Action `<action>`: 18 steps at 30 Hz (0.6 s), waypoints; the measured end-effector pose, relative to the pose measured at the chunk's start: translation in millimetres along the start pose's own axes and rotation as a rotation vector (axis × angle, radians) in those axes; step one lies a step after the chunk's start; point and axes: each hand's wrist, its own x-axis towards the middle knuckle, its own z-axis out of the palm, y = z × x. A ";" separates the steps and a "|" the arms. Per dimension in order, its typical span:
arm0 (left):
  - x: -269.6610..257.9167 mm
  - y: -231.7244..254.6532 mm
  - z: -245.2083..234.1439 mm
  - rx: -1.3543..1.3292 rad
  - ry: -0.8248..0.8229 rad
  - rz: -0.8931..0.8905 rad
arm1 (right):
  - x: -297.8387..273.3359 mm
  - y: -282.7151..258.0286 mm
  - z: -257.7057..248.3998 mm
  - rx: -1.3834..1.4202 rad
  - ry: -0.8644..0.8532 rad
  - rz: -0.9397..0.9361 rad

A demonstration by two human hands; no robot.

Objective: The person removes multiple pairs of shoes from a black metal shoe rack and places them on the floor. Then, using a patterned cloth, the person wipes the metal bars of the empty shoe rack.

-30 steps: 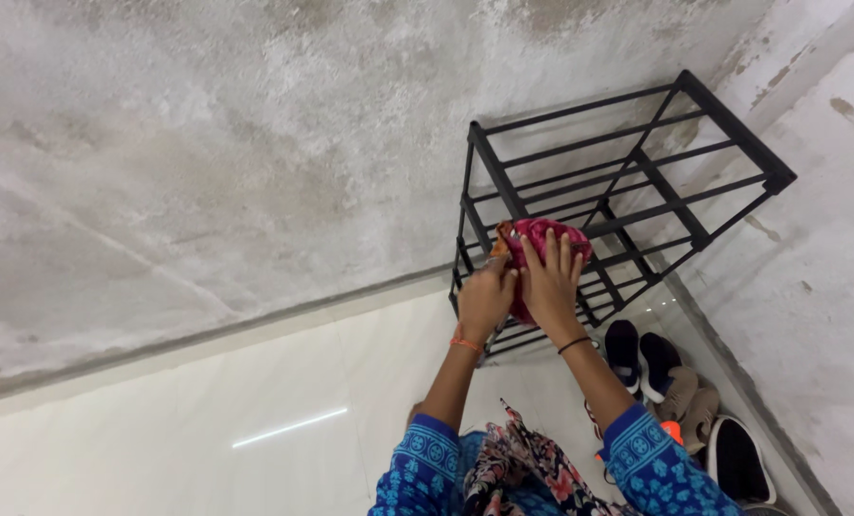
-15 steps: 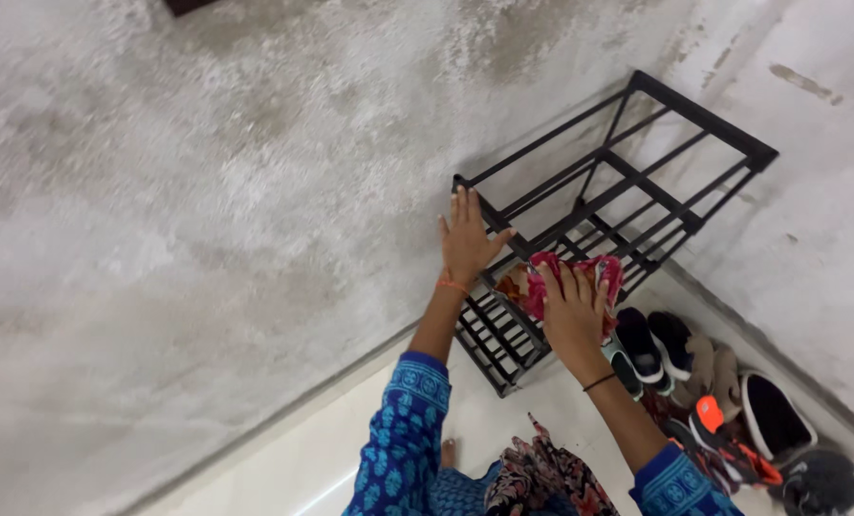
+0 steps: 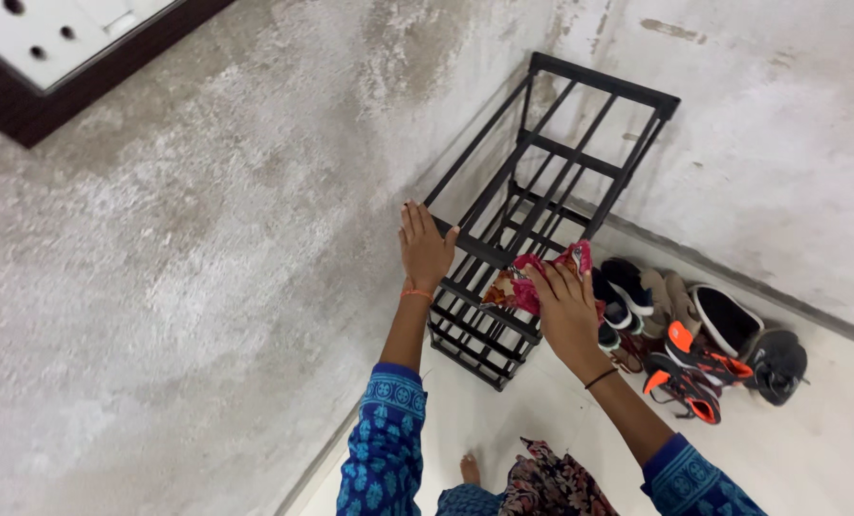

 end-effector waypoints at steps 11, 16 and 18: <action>-7.3 11.1 -13.9 0.028 0.060 0.038 | 17.3 -31.1 16.2 -0.058 -0.081 0.131; -8.0 11.4 -15.3 0.053 0.051 0.040 | 38.6 -50.9 47.0 -0.070 -0.056 0.123; -8.3 13.2 -16.9 0.061 0.030 0.020 | 45.3 -58.8 51.9 -0.021 -0.031 0.102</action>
